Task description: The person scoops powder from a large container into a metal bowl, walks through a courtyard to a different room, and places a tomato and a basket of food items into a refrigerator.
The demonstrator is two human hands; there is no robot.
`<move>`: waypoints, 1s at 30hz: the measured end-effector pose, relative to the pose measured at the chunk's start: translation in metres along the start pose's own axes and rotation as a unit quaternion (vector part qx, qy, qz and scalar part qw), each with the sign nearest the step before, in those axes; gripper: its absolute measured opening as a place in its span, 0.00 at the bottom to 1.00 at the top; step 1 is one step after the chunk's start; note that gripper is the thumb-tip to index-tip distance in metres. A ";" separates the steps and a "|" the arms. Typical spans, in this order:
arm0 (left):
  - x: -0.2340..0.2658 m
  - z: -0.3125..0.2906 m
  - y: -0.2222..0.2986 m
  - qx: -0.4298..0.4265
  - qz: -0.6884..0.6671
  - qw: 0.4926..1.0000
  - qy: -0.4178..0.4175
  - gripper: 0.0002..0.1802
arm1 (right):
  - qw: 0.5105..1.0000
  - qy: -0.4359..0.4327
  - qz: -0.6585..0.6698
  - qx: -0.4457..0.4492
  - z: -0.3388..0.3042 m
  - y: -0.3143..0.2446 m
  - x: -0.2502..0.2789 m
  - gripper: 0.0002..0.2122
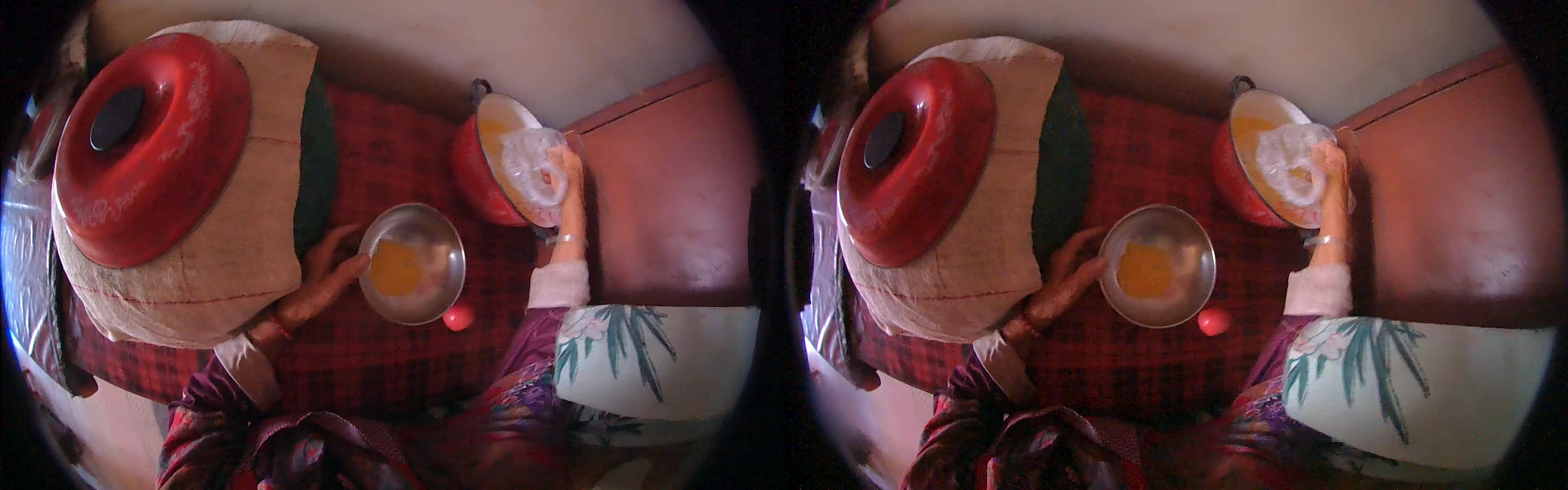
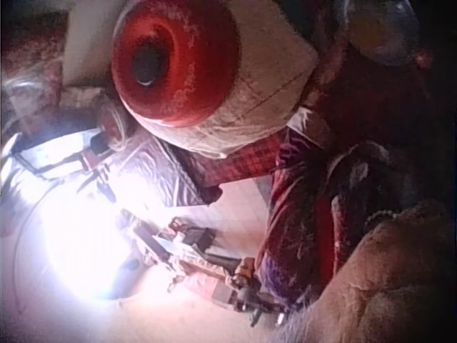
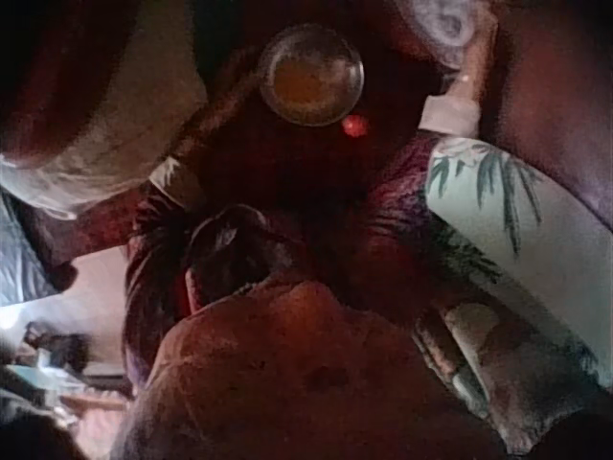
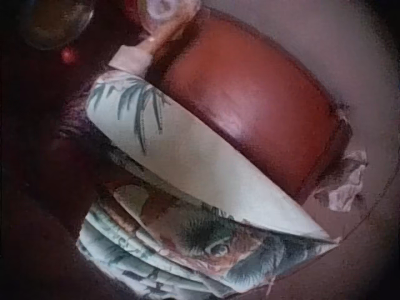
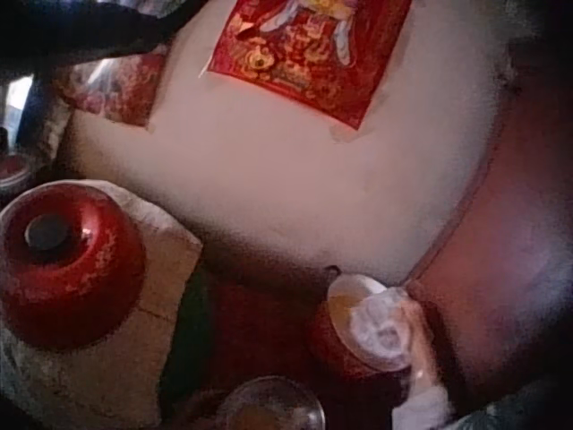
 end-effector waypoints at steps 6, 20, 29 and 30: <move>-0.005 0.000 0.008 -0.009 -0.024 1.000 -0.015 0.33 | 0.997 -0.027 -0.071 -0.023 0.012 0.028 -0.024 0.10; -0.001 0.002 0.003 -0.027 -0.014 0.999 -0.013 0.34 | 0.995 -0.024 0.060 -0.080 0.023 0.054 -0.055 0.15; -0.007 0.003 0.006 0.016 -0.010 1.000 -0.014 0.32 | 0.915 -0.014 0.375 -0.149 0.019 0.077 -0.066 0.19; -0.007 0.001 0.006 0.013 -0.010 1.000 -0.016 0.31 | 0.894 -0.015 0.419 -0.156 0.018 0.077 -0.067 0.20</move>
Point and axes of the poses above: each hand's wrist, its own z-axis towards the middle knuckle, its own x-axis out of the back of the hand, y = z × x, the point moved 9 cm from there along z, towards the middle knuckle, and after that the axes turned 7 degrees about -z, right-handed, at the moved point
